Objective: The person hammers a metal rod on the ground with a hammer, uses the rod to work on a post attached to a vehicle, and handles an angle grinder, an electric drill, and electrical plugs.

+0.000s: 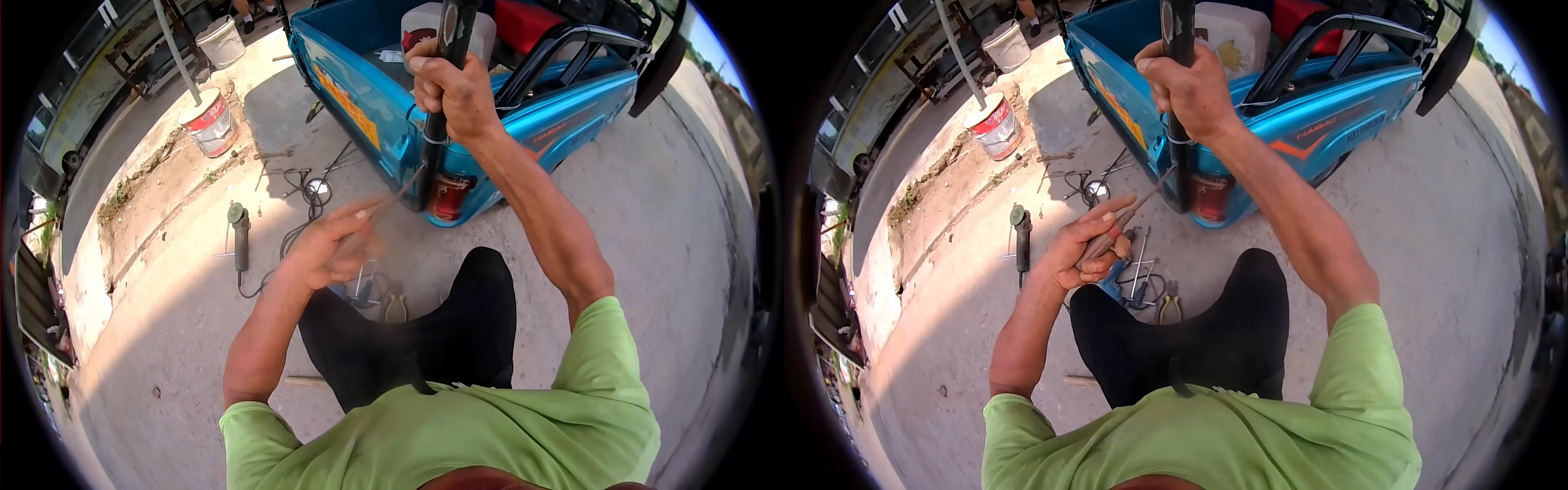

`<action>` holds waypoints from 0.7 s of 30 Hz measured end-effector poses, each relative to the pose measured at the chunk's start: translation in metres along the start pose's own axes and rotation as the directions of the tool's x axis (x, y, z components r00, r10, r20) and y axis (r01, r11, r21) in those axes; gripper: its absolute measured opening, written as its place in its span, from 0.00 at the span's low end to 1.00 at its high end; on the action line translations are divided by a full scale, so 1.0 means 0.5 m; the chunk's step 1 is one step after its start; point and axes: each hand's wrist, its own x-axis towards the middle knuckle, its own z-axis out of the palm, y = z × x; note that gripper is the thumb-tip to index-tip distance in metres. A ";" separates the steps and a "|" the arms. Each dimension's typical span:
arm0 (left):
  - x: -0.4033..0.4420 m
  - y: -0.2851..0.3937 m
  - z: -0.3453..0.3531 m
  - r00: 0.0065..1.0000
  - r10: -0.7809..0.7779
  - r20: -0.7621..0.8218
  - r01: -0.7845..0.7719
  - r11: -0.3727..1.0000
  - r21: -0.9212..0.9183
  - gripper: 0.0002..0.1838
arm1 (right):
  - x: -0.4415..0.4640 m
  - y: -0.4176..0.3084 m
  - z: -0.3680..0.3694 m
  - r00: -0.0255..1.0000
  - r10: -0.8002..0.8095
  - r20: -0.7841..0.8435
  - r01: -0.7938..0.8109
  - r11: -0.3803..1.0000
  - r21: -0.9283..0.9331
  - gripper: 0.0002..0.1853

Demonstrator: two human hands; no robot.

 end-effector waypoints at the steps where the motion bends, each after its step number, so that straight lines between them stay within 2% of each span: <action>1: 0.002 0.011 -0.006 1.000 -0.003 0.010 0.003 1.000 -0.011 0.26 | -0.002 0.000 0.001 1.000 0.004 -0.011 -0.004 1.000 -0.009 0.10; 2: 0.007 0.017 -0.012 0.999 -0.036 0.014 0.036 0.999 0.017 0.27 | -0.002 0.001 0.004 1.000 0.005 -0.019 -0.006 1.000 -0.016 0.10; 5: -0.006 0.042 0.026 0.991 -0.045 -0.124 0.083 0.943 0.323 0.25 | -0.003 0.005 0.001 1.000 0.013 -0.017 -0.015 0.997 -0.071 0.11; 8: -0.009 0.072 0.047 0.982 -0.010 -0.191 0.124 0.795 0.594 0.22 | -0.003 0.005 0.004 0.999 0.007 -0.031 -0.009 0.996 -0.084 0.12; 9: -0.010 0.074 0.055 0.983 0.079 -0.165 0.062 0.705 0.706 0.21 | -0.002 0.012 0.001 0.999 0.003 -0.035 -0.006 0.996 -0.084 0.12; 11: -0.012 0.065 0.069 0.969 0.236 -0.071 -0.049 0.466 0.883 0.20 | -0.001 0.017 0.002 0.993 0.052 -0.105 -0.056 0.998 -0.034 0.10; 12: -0.006 0.047 0.054 0.934 0.357 0.036 -0.140 0.271 0.952 0.20 | 0.001 -0.007 0.015 0.987 0.099 -0.130 -0.102 0.995 -0.016 0.08; 15: -0.020 0.057 0.091 0.882 0.442 0.166 -0.051 -0.261 0.964 0.21 | -0.002 -0.020 0.027 0.974 0.152 -0.171 -0.154 0.988 0.003 0.06; 16: -0.027 0.065 0.112 0.906 0.410 0.104 0.008 -0.262 0.965 0.22 | -0.005 -0.016 0.027 0.976 0.159 -0.151 -0.155 0.987 0.033 0.07; 18: -0.032 0.048 0.104 0.877 0.461 0.132 -0.007 -0.264 0.965 0.22 | -0.004 -0.019 0.024 0.977 0.142 -0.157 -0.137 0.990 0.042 0.07; 19: -0.022 0.036 0.094 0.860 0.485 0.160 -0.024 -0.273 0.962 0.22 | -0.001 0.022 -0.002 0.997 -0.072 -0.013 0.071 0.996 -0.051 0.11; 20: -0.010 0.022 0.062 0.789 0.536 0.299 -0.149 -0.306 0.940 0.22 | -0.001 0.023 -0.007 0.999 -0.046 -0.012 0.045 0.997 -0.062 0.11; 21: -0.013 0.018 0.059 0.841 0.523 0.142 -0.145 -0.035 0.989 0.22 | -0.002 0.020 -0.006 1.000 -0.016 -0.011 0.015 0.998 -0.069 0.10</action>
